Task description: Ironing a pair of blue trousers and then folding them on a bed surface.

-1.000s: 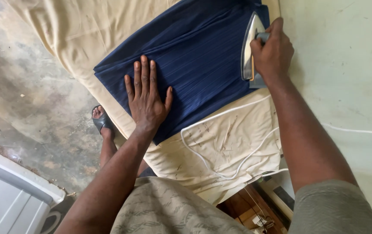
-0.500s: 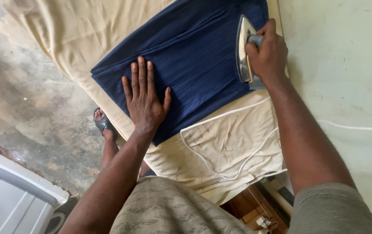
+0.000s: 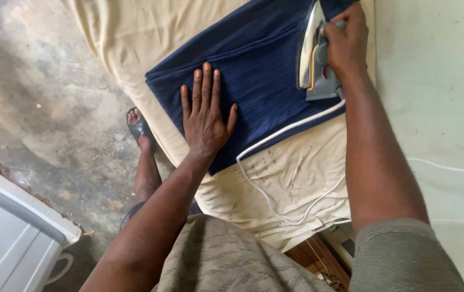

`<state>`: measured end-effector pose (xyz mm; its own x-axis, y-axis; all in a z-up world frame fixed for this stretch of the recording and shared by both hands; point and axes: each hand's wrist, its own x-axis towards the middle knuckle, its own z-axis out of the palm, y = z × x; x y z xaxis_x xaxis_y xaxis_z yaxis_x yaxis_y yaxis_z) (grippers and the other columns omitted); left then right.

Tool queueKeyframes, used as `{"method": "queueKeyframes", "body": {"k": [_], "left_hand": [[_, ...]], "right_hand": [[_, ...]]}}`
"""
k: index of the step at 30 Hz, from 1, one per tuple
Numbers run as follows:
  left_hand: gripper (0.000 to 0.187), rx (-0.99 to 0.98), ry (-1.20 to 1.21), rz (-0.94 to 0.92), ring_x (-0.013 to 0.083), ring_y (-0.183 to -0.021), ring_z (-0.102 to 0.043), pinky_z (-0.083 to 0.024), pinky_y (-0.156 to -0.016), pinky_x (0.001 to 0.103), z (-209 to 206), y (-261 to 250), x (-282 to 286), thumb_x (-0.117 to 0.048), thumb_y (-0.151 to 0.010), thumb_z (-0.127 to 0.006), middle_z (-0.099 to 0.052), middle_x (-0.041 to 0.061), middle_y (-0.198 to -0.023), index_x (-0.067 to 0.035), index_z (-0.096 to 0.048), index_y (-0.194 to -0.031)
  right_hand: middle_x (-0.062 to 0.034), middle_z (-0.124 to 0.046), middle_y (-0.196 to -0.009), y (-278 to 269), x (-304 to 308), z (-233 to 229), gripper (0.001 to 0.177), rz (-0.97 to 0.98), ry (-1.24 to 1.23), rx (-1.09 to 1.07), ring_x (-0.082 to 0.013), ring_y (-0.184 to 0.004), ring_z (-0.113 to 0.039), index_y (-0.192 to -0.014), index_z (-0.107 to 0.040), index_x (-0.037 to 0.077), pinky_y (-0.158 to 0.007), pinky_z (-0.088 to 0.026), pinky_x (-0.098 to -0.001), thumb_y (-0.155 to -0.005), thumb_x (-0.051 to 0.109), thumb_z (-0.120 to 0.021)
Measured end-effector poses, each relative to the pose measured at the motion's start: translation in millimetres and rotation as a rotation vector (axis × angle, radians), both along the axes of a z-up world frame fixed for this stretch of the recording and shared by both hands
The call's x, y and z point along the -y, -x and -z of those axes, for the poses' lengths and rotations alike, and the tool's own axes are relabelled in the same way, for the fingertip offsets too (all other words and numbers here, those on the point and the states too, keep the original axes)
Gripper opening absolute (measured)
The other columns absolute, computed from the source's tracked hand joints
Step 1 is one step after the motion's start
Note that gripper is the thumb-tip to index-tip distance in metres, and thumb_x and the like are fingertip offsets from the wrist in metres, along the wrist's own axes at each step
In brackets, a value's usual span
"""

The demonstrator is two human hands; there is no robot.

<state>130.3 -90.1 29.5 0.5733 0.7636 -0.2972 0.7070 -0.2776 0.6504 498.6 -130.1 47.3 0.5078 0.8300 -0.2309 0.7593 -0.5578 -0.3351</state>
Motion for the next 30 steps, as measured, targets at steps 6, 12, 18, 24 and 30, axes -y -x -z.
{"method": "queueKeyframes", "body": {"k": [6, 12, 18, 24, 30], "left_hand": [[0.076, 0.136, 0.017, -0.04, 0.0269, -0.162, -0.017, -0.008, -0.132, 0.052, 6.2, 10.8, -11.6, -0.042, -0.105, -0.06, -0.021, 0.01, -0.174, -0.007, -0.03, -0.165], [0.059, 0.477, 0.204, -0.247, 0.033, -0.163, -0.027, -0.021, -0.135, 0.052, -12.7, 44.3, -11.3, -0.023, -0.105, -0.064, -0.028, 0.015, -0.173, -0.008, -0.044, -0.159], [0.038, 0.543, 0.224, -0.369, 0.0382, -0.157, -0.037, -0.032, -0.129, 0.049, -15.0, 62.3, -32.7, -0.014, -0.103, -0.064, -0.037, 0.019, -0.166, -0.005, -0.059, -0.14], [0.025, 0.5, 0.141, -0.563, 0.0362, -0.134, -0.053, -0.042, -0.114, 0.045, -15.3, 76.0, -47.7, -0.007, -0.1, -0.065, -0.054, 0.016, -0.145, -0.006, -0.065, -0.125], [0.02, 0.517, 0.327, -0.867, 0.024, -0.1, -0.057, -0.046, -0.084, 0.036, -17.9, 99.1, -44.6, -0.008, -0.099, -0.055, -0.052, 0.012, -0.116, -0.002, -0.055, -0.118]], "right_hand": [[-0.0035, -0.058, -0.09, 74.6, -7.1, -7.1, 0.018, 0.347, -0.026, -0.335, -0.0145, -0.072, -0.063, -0.104, -0.051, 0.007, -0.057, -0.049, -0.0349, -0.092, 0.009, -0.064], [-0.0059, -0.059, -0.084, 145.6, -37.0, -18.1, 0.02, 0.428, 0.01, -0.419, -0.0119, -0.058, -0.053, -0.107, -0.052, 0.006, -0.046, -0.04, -0.0254, -0.093, 0.008, -0.068], [-0.0087, -0.066, -0.083, 239.2, -17.4, -30.6, 0.028, 0.196, 0.038, -0.376, -0.015, -0.072, -0.065, -0.102, -0.055, 0.004, -0.063, -0.051, -0.0304, -0.082, 0.009, -0.074], [-0.0116, -0.067, -0.081, 277.5, -69.9, -16.1, 0.028, 0.086, 0.029, -0.354, -0.0216, -0.072, -0.069, -0.097, -0.056, 0.003, -0.065, -0.053, -0.0346, -0.081, 0.013, -0.075], [-0.0118, -0.067, -0.076, 321.5, -60.2, -29.8, 0.033, 0.083, 0.127, -0.345, -0.0276, -0.07, -0.071, -0.097, -0.053, 0.005, -0.063, -0.054, -0.0384, -0.077, 0.017, -0.075]]}}
